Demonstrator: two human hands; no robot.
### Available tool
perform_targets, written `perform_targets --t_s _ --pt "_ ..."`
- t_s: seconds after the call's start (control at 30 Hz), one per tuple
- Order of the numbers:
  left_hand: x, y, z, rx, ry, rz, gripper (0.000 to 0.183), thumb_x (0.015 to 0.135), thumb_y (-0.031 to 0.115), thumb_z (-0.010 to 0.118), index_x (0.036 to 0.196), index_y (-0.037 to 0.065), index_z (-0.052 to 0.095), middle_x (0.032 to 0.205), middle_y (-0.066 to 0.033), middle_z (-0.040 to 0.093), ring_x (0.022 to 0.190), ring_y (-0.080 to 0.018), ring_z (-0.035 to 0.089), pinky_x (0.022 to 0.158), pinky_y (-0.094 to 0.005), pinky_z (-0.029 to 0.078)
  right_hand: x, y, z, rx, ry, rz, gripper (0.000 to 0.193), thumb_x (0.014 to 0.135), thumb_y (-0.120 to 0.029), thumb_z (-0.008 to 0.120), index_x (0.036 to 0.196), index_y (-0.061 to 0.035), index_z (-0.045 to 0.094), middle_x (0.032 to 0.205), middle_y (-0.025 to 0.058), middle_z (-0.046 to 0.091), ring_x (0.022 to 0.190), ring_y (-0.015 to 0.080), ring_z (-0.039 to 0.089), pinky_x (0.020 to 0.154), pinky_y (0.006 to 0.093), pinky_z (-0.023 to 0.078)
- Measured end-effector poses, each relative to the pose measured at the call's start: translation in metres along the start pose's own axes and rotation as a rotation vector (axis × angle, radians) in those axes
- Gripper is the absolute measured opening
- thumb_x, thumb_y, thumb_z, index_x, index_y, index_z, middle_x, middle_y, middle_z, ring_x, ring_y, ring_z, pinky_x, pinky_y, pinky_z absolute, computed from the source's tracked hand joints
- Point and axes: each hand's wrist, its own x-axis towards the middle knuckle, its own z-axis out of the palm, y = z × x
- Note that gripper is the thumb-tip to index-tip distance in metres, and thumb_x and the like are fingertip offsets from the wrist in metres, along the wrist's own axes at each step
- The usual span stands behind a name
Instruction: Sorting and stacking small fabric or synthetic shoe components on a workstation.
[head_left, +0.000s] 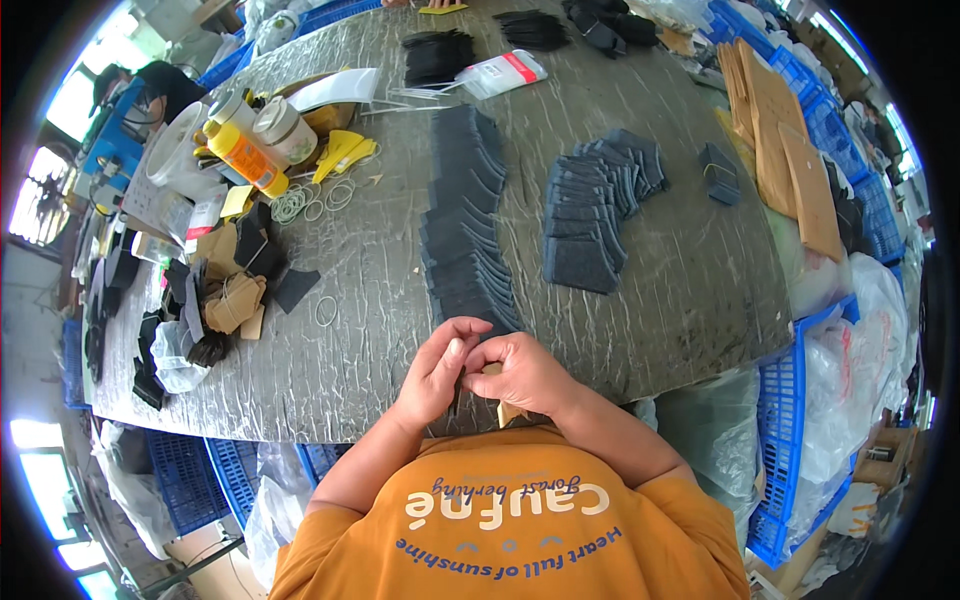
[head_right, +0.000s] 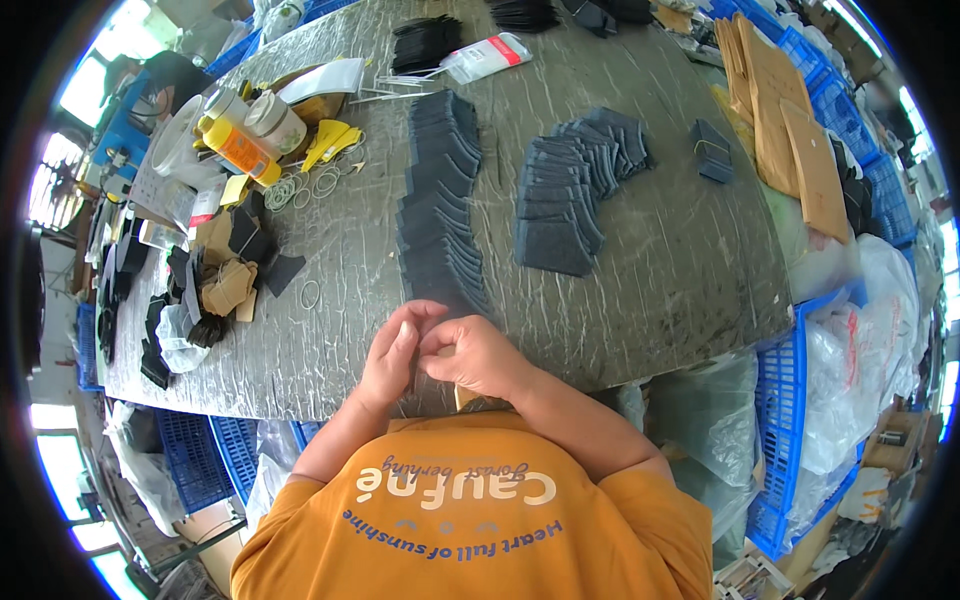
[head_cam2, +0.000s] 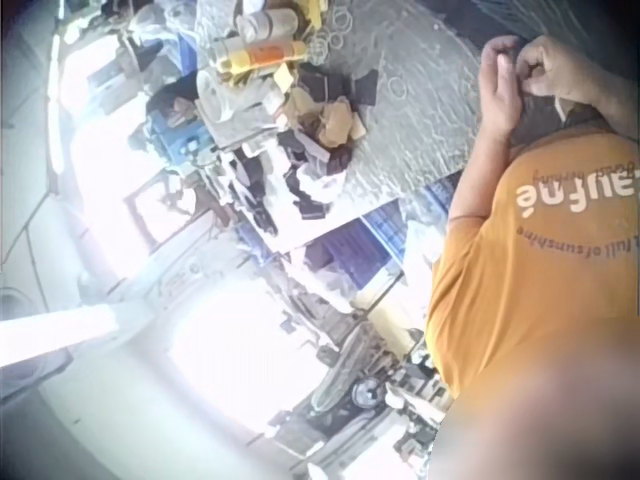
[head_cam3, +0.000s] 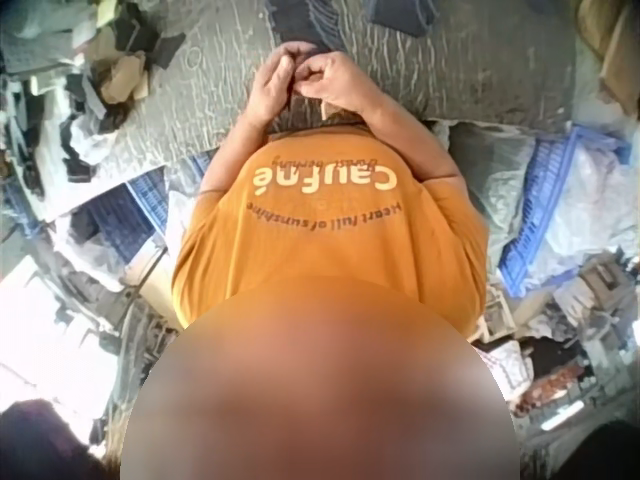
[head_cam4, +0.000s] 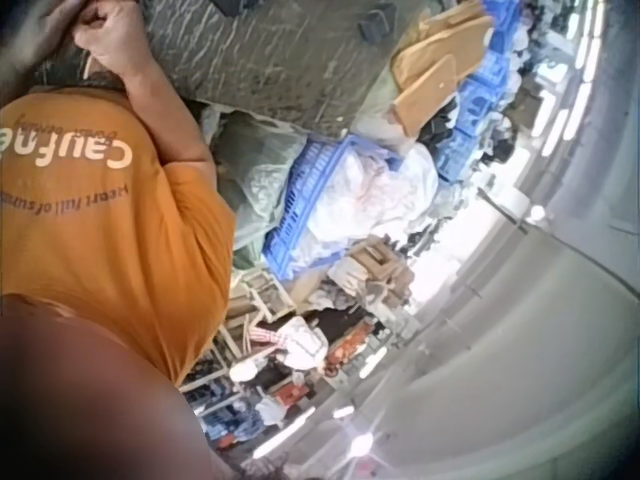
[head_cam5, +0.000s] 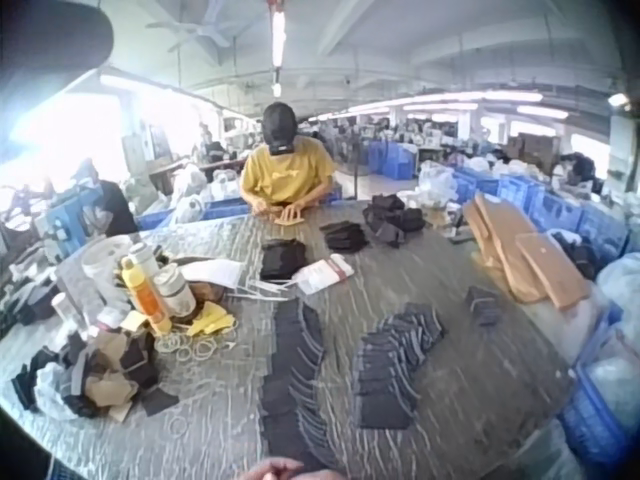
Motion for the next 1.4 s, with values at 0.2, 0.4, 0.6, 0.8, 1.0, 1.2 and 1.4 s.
perform_targets --t_s 0.2,0.4,0.6,0.8,1.0,1.2,1.4 --pt "-0.003 -0.008 -0.001 -0.642 -0.125 -0.169 0.037 0.093 0.029 0.055 0.115 0.000 0.050 0.108 -0.0095 0.058 0.099 -0.0162 0.056 0.087 -0.0270 0.044 -0.004 -0.001 -0.001 0.249 0.010 0.031 0.004 0.078 0.002 0.065 0.081 -0.0006 0.064 0.079 0.0023 0.063 0.069 0.0062 0.055 0.063 0.0214 0.045" --pt "0.000 -0.004 -0.002 -0.289 -0.079 -0.123 0.029 0.091 0.021 0.055 0.113 0.002 0.053 0.107 -0.0089 0.057 0.102 -0.0155 0.052 0.085 -0.0275 0.042 -0.006 0.009 -0.011 0.858 -0.151 0.135 0.007 0.087 -0.009 0.052 0.086 -0.0034 0.057 0.069 0.0006 0.054 0.055 0.0086 0.052 0.049 0.0202 0.043" --pt "0.018 0.020 -0.013 0.469 -0.166 0.402 0.033 0.064 -0.003 0.072 0.093 0.008 0.064 0.101 -0.0091 0.053 0.093 -0.0244 0.051 0.083 -0.0329 0.041 -0.008 0.016 -0.007 0.878 -0.040 0.141 0.020 0.085 -0.005 0.042 0.098 -0.0026 0.057 0.087 0.0014 0.057 0.073 0.0081 0.055 0.064 0.0213 0.044" --pt "0.021 0.032 -0.010 0.651 -0.222 0.410 0.032 0.056 -0.001 0.076 0.084 0.009 0.064 0.089 -0.0040 0.057 0.080 -0.0240 0.052 0.068 -0.0330 0.043 -0.014 0.013 -0.008 0.724 0.040 0.166 0.026 0.081 -0.003 0.042 0.102 -0.0010 0.058 0.088 0.0005 0.056 0.075 0.0069 0.052 0.069 0.0213 0.043" --pt "0.021 0.031 -0.007 0.711 -0.218 0.579 0.028 0.054 -0.002 0.076 0.076 0.010 0.062 0.082 -0.0023 0.058 0.074 -0.0236 0.053 0.062 -0.0327 0.043 -0.017 0.026 -0.016 0.749 -0.053 0.135 0.018 0.083 -0.008 0.042 0.093 -0.0010 0.055 0.100 0.0076 0.059 0.087 0.0115 0.059 0.075 0.0222 0.049" --pt "-0.001 0.007 -0.017 0.370 0.159 0.010 0.010 0.071 0.001 0.071 0.077 0.007 0.064 0.073 0.0000 0.062 0.062 -0.0094 0.053 0.056 -0.0230 0.042 -0.044 0.042 -0.075 0.993 0.523 -0.285 0.016 0.080 -0.011 0.039 0.083 -0.0055 0.054 0.084 0.0089 0.059 0.076 0.0193 0.058 0.072 0.0351 0.052" --pt "0.012 -0.005 -0.034 0.344 0.254 -0.379 0.005 0.079 0.005 0.067 0.079 0.001 0.063 0.067 0.0025 0.059 0.060 -0.0036 0.049 0.054 -0.0200 0.039 -0.142 0.030 -0.169 -0.012 1.786 -0.519 0.008 0.080 -0.011 0.046 0.079 -0.0037 0.050 0.079 0.0049 0.051 0.073 0.0175 0.050 0.072 0.0320 0.044"
